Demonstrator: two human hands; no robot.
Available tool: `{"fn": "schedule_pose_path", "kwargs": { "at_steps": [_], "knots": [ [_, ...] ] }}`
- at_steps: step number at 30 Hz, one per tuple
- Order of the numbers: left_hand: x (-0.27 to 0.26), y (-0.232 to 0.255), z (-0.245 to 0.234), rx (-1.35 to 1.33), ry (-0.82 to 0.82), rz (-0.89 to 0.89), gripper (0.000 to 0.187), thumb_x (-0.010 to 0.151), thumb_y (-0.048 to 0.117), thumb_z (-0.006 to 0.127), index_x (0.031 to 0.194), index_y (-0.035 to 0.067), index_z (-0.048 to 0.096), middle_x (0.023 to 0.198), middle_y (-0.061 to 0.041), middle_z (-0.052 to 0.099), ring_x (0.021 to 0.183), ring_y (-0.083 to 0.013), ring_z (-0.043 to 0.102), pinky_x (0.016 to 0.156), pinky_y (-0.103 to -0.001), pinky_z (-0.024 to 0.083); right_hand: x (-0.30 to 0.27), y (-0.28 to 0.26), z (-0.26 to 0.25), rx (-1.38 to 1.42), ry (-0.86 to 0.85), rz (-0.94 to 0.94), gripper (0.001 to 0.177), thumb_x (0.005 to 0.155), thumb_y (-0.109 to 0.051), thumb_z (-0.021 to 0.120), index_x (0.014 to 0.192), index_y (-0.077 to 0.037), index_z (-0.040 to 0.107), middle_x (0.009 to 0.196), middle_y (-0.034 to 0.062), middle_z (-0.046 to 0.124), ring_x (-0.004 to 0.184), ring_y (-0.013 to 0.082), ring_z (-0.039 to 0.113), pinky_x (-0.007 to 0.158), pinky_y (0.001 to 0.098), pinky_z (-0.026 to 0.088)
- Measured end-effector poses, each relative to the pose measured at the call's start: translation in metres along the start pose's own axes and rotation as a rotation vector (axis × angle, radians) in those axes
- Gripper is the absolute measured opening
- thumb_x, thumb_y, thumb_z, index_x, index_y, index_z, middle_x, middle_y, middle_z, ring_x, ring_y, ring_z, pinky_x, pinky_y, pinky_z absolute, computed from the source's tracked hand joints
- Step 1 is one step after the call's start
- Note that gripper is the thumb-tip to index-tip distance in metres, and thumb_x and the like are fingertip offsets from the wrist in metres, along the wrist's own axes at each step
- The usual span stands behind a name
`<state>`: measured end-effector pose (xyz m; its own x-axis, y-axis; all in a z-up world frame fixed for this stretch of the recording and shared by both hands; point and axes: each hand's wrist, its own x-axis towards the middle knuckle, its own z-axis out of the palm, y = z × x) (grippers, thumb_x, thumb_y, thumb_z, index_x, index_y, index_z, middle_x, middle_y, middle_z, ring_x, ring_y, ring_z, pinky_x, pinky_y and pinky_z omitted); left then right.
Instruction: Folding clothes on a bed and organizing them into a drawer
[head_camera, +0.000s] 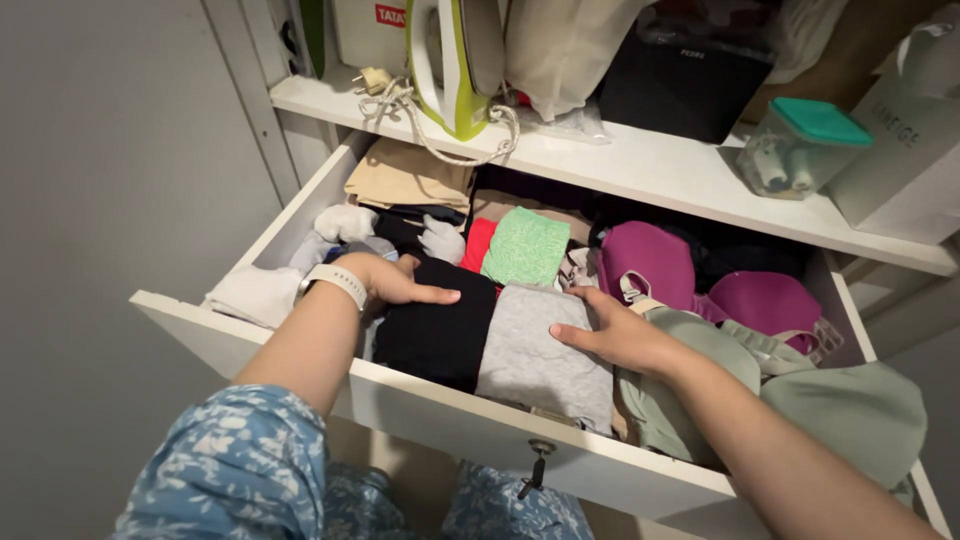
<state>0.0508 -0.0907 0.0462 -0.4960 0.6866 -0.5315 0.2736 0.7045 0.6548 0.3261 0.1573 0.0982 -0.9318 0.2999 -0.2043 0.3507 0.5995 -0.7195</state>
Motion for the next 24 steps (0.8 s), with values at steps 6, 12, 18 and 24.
{"fn": "schedule_pose_path", "kwargs": {
  "at_steps": [6,12,18,24],
  "knots": [
    [0.003,-0.001,0.008,-0.167,-0.052,-0.152,0.151,0.061,0.081,0.074,0.164,0.005,-0.005,0.170,-0.020,0.013,0.156,-0.0308,0.022,0.113,-0.048,0.037,0.000,-0.001,-0.001,-0.060,-0.014,-0.029,0.082,0.080,-0.048,0.077,0.146,-0.010,0.046,0.135,0.0161,0.063,0.122,0.0241,0.063,0.100,0.0361,0.052],
    [-0.012,0.013,0.007,-0.078,-0.109,-0.231,0.157,0.052,0.084,0.070,0.163,0.007,-0.010,0.169,-0.016,0.028,0.152,-0.0431,0.037,0.116,-0.054,0.034,0.005,0.006,-0.003,-0.194,0.032,-0.063,0.084,0.080,-0.052,0.077,0.146,-0.010,0.047,0.138,0.0178,0.057,0.124,0.0268,0.060,0.103,0.0375,0.049],
    [0.013,-0.002,0.009,-0.102,-0.092,-0.190,0.158,0.055,0.078,0.080,0.164,0.008,-0.009,0.174,-0.014,-0.002,0.160,-0.0278,0.005,0.127,-0.050,0.016,0.001,-0.003,-0.004,-0.170,-0.005,-0.052,0.083,0.080,-0.053,0.075,0.145,-0.009,0.047,0.137,0.0177,0.059,0.124,0.0268,0.061,0.103,0.0375,0.050],
    [-0.003,0.009,0.011,-0.080,-0.213,-0.085,0.140,0.054,0.084,0.072,0.163,0.010,0.024,0.172,-0.012,0.018,0.159,-0.0257,0.013,0.125,-0.046,0.015,0.002,0.000,-0.003,-0.187,-0.014,-0.065,0.082,0.082,-0.052,0.073,0.146,-0.009,0.045,0.138,0.0184,0.057,0.125,0.0270,0.061,0.103,0.0380,0.050]
  ]
}}
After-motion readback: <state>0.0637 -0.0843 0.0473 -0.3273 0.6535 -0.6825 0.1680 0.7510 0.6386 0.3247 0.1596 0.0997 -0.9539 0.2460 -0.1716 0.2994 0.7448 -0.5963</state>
